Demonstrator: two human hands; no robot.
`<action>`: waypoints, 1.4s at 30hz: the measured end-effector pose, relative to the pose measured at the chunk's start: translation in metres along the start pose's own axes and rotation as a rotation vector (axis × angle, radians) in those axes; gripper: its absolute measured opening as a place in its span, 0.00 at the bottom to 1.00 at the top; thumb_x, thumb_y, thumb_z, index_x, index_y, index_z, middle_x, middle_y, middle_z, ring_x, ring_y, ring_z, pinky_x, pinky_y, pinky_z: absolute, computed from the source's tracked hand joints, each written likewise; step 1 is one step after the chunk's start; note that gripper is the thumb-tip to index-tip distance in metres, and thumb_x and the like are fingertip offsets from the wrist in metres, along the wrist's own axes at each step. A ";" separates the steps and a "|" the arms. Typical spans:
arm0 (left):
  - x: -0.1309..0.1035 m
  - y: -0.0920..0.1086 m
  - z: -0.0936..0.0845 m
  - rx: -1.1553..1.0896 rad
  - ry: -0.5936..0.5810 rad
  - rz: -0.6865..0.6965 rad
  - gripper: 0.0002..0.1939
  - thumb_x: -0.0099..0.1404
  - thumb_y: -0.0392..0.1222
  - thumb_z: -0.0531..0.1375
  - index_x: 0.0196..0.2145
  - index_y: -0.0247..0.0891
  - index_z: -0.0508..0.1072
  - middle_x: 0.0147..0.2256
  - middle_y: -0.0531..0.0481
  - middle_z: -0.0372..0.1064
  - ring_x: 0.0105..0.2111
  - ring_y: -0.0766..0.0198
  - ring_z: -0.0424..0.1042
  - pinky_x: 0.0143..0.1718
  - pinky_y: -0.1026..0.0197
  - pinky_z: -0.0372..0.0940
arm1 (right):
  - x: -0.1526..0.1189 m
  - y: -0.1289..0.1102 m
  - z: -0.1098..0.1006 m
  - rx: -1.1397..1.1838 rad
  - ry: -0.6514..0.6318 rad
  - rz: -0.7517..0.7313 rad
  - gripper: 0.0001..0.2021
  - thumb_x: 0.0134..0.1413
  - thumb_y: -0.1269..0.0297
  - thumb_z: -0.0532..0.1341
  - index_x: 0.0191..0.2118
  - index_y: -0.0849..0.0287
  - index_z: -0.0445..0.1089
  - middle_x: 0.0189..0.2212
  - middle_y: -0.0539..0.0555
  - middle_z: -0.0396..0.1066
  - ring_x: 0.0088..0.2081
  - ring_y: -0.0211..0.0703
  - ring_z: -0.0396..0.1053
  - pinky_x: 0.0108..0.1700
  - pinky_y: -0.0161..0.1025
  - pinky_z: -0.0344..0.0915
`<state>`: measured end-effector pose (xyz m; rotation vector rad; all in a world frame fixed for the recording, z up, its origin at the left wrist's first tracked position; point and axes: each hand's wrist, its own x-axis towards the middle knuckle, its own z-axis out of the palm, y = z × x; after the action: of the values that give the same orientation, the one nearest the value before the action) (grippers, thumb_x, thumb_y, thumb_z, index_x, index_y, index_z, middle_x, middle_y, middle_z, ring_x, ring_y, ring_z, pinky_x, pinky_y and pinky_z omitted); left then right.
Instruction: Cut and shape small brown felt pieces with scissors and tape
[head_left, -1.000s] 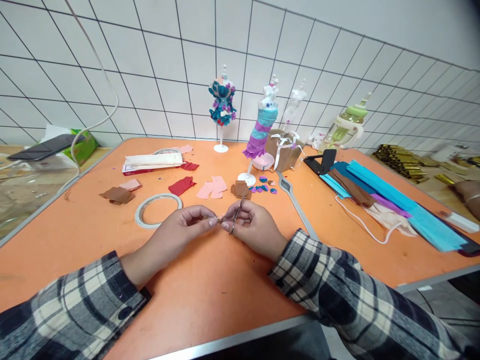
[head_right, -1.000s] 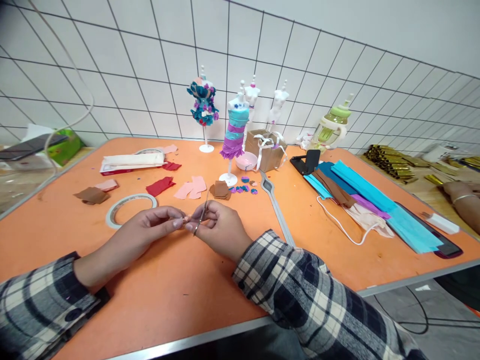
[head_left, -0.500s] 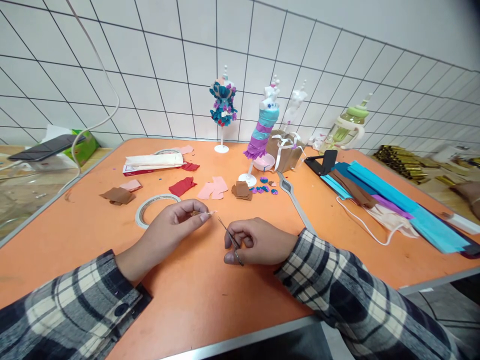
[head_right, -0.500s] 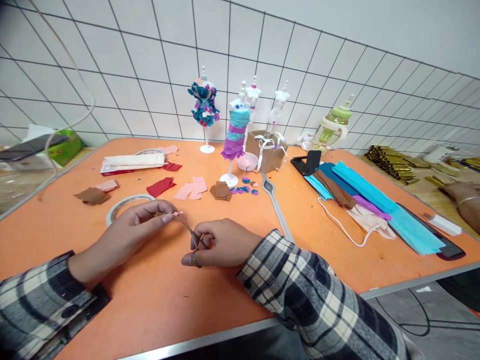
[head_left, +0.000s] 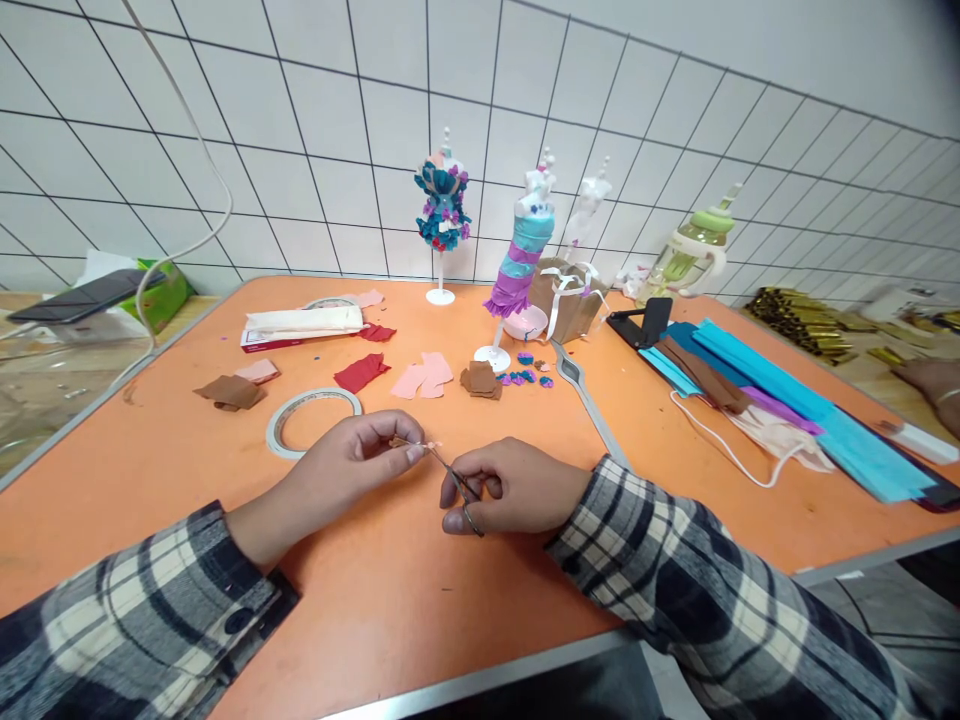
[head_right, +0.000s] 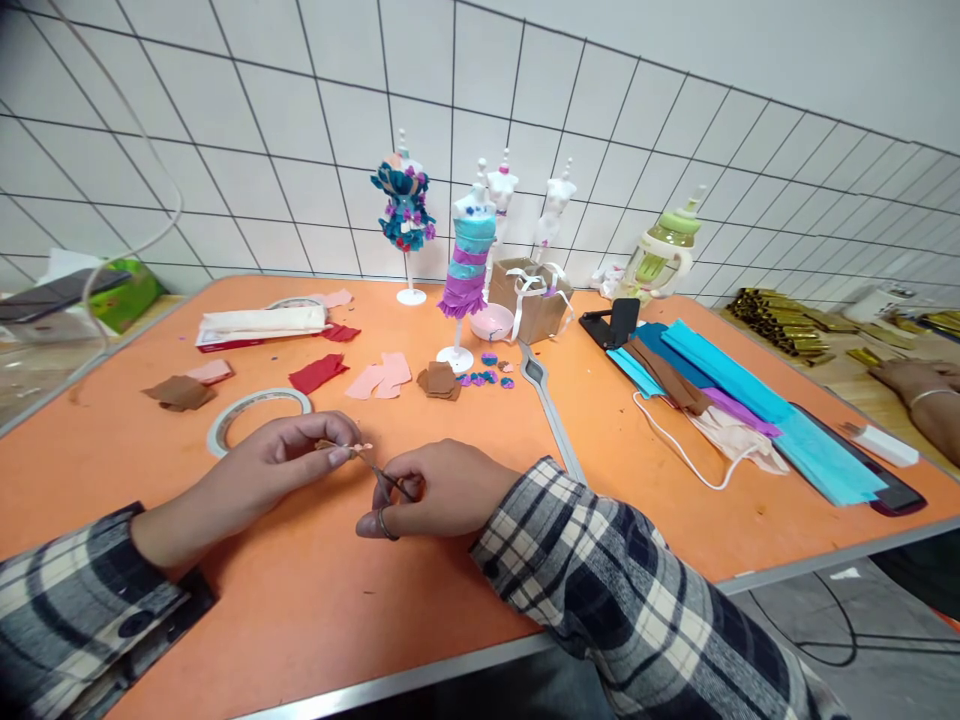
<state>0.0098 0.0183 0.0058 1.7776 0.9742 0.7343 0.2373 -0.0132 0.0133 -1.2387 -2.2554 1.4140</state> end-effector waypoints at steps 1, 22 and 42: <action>0.000 0.000 0.000 -0.001 -0.008 0.001 0.12 0.60 0.50 0.63 0.29 0.39 0.74 0.32 0.49 0.72 0.35 0.58 0.71 0.37 0.59 0.67 | 0.000 0.000 0.000 0.002 0.000 -0.003 0.15 0.52 0.50 0.66 0.38 0.56 0.75 0.23 0.44 0.66 0.24 0.31 0.57 0.25 0.32 0.52; -0.001 0.003 0.002 -0.062 0.009 -0.032 0.12 0.58 0.51 0.65 0.28 0.39 0.74 0.30 0.50 0.72 0.33 0.59 0.70 0.36 0.60 0.66 | -0.001 0.003 0.001 0.132 -0.069 -0.010 0.15 0.53 0.51 0.66 0.37 0.59 0.75 0.21 0.44 0.66 0.23 0.31 0.59 0.26 0.31 0.52; -0.001 0.003 0.002 -0.060 -0.053 -0.011 0.11 0.58 0.50 0.65 0.28 0.39 0.75 0.30 0.50 0.72 0.33 0.59 0.71 0.35 0.61 0.66 | -0.002 0.003 0.000 0.144 -0.074 -0.026 0.14 0.53 0.52 0.66 0.37 0.58 0.75 0.23 0.45 0.67 0.24 0.31 0.58 0.26 0.31 0.53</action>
<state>0.0119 0.0160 0.0082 1.7295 0.9174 0.6992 0.2401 -0.0144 0.0117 -1.1265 -2.1631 1.6058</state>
